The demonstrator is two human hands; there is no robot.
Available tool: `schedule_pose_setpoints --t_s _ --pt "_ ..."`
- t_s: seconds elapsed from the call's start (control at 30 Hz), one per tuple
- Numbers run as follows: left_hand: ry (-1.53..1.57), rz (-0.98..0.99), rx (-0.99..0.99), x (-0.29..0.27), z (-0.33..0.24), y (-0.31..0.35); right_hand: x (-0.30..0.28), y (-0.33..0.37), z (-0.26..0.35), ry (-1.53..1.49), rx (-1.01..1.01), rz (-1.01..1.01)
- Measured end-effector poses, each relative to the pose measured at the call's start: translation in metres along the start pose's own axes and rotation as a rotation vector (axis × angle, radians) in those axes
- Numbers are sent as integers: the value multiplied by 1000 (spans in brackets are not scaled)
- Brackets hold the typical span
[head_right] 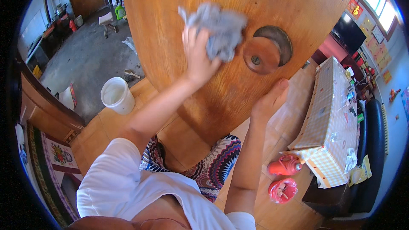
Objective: The person wipes the surface of a wooden door with a gray cloth, moving in circular and vertical motions around the doorknob and across the door panel. The person repeatedly wipes the same areas without visible dirt removal or change in surface condition.
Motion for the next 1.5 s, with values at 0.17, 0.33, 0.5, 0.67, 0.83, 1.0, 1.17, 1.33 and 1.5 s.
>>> schedule_pose_setpoints --t_s 0.17,0.33,0.5,0.67,0.83,1.0,1.17,1.33,1.5 --pt "-98 239 -137 -32 36 159 2 -2 -4 17 -20 20" --pt "-128 237 -109 -32 20 111 0 -6 -11 61 -43 17" --pt "-101 -25 -32 -4 1 -39 -1 -2 -10 8 0 9" --pt "-66 -3 -43 -8 8 -17 -4 1 -2 27 -1 14" --pt "-129 226 -110 -33 34 134 1 1 1 -3 14 -1" --pt "-70 266 -214 -42 32 114 -2 -4 -10 80 -54 28" --pt "5 -168 -72 -6 1 -42 -5 -4 -8 137 -43 11" --pt "-70 -106 -76 9 -10 -24 0 -2 2 30 27 -11" --pt "-49 163 -117 -11 27 173 -2 -5 -4 11 36 -8"
Point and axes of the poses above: each hand's wrist, its own y-axis away from the middle knuckle, its own x-axis out of the palm, z = x × y, the point moved 2 cm from there along -y, towards the middle knuckle, and after that the axes turned 5 degrees about -z, right-handed, at the moved point
